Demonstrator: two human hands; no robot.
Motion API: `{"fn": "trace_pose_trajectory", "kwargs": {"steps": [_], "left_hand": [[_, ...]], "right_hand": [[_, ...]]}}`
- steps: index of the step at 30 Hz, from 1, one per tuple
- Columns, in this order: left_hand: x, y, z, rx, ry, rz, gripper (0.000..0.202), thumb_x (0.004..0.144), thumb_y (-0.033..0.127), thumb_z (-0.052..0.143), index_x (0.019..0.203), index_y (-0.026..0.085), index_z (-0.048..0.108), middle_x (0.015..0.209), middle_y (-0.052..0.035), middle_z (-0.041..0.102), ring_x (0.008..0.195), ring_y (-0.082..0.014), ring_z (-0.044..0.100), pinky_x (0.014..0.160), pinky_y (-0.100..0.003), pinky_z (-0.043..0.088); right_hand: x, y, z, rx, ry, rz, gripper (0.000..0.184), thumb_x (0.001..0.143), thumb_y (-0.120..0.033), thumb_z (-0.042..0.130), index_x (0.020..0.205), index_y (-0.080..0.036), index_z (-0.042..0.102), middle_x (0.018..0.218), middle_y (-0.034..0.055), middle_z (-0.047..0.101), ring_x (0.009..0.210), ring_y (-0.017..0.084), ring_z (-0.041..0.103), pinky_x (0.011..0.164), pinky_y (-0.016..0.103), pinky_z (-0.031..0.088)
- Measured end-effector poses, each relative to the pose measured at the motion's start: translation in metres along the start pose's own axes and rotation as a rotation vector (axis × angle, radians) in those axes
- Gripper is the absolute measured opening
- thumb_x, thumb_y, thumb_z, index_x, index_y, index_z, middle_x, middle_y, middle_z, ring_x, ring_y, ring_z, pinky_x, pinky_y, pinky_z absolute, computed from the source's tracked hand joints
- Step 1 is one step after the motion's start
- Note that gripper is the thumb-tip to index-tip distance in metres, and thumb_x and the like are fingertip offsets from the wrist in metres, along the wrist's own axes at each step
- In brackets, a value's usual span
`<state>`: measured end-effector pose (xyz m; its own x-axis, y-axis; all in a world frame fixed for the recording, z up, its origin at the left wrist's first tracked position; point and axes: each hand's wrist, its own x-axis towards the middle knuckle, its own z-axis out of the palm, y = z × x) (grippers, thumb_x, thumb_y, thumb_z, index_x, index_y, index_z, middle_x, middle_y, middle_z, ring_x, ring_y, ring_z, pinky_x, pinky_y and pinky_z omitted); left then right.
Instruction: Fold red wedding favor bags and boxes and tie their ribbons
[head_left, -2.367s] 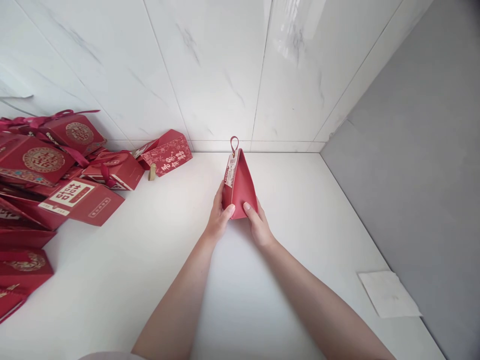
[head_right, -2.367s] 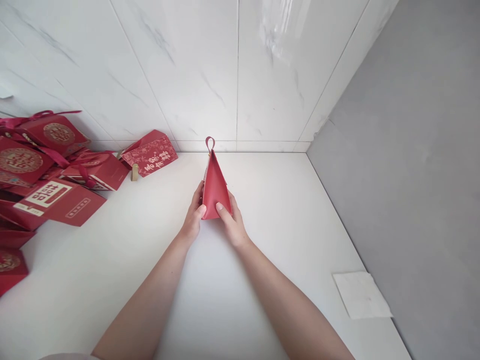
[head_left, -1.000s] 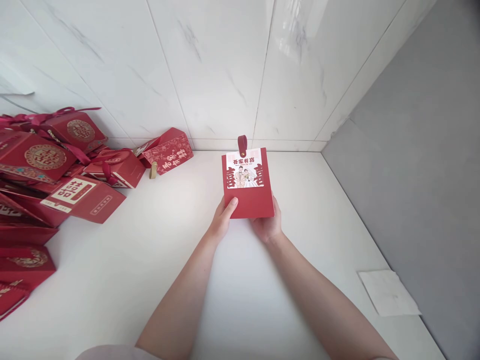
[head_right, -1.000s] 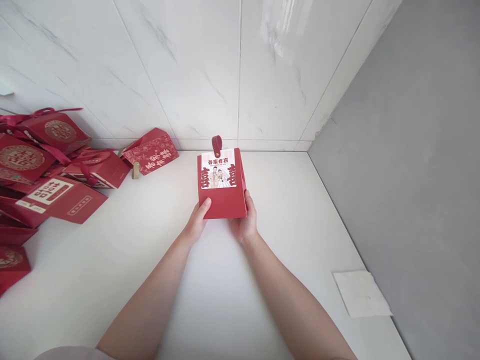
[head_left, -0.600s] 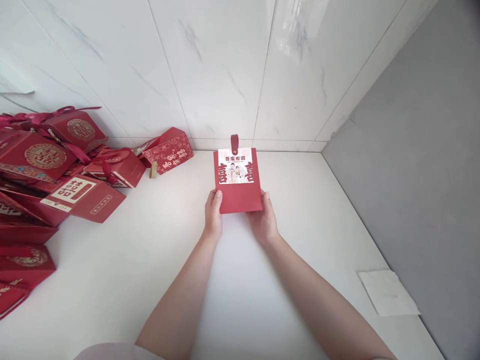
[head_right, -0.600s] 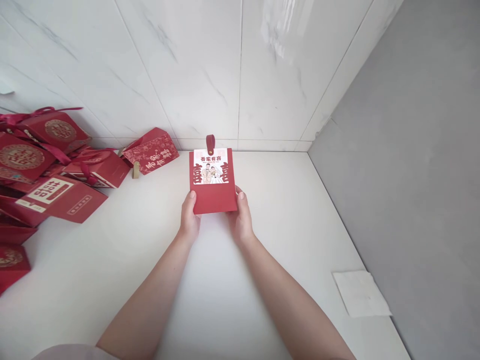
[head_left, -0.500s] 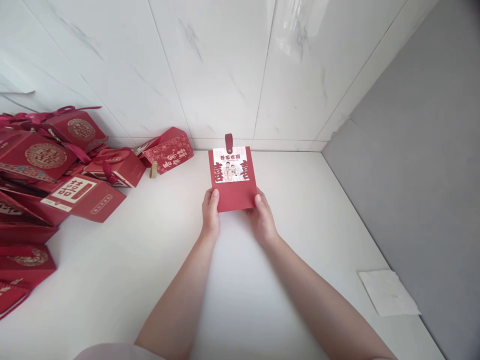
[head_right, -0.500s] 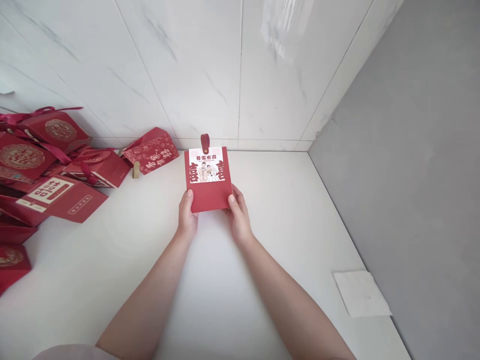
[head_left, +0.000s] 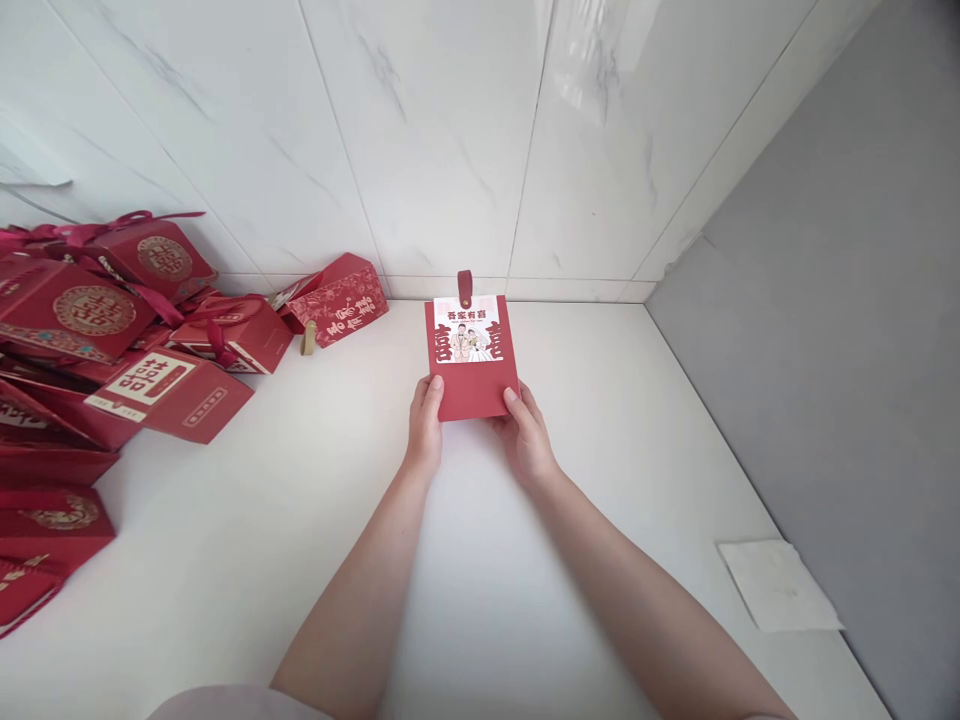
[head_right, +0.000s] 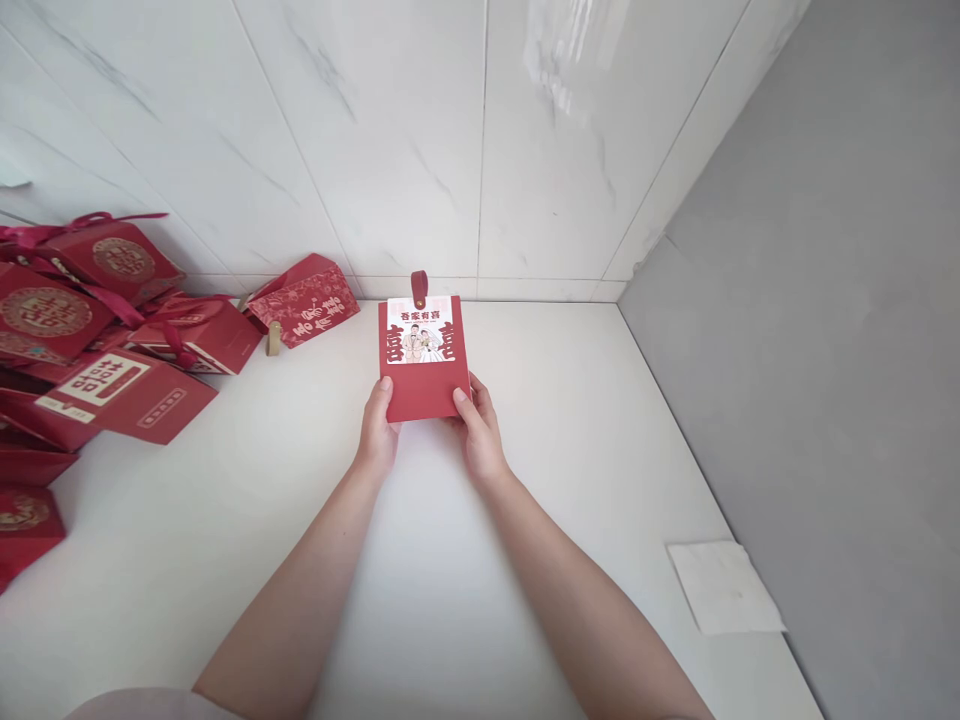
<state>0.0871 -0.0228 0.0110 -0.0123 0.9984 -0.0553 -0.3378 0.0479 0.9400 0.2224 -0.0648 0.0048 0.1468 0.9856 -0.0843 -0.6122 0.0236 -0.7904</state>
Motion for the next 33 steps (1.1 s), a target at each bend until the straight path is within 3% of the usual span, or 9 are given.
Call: {"fn": "trace_pose_trajectory", "kwargs": {"steps": [33], "left_hand": [[0.0008, -0.0022, -0.0003, -0.003, 0.011, -0.001, 0.059, 0.087, 0.072, 0.069, 0.113, 0.019, 0.066, 0.133, -0.0115, 0.073, 0.131, -0.0319, 0.065, 0.11, -0.043, 0.053]], "right_hand": [[0.0005, -0.0007, 0.0007, -0.005, -0.012, -0.004, 0.045, 0.097, -0.05, 0.072, 0.138, -0.031, 0.065, 0.155, 0.0039, 0.063, 0.138, 0.028, 0.062, 0.114, 0.049, 0.055]]}}
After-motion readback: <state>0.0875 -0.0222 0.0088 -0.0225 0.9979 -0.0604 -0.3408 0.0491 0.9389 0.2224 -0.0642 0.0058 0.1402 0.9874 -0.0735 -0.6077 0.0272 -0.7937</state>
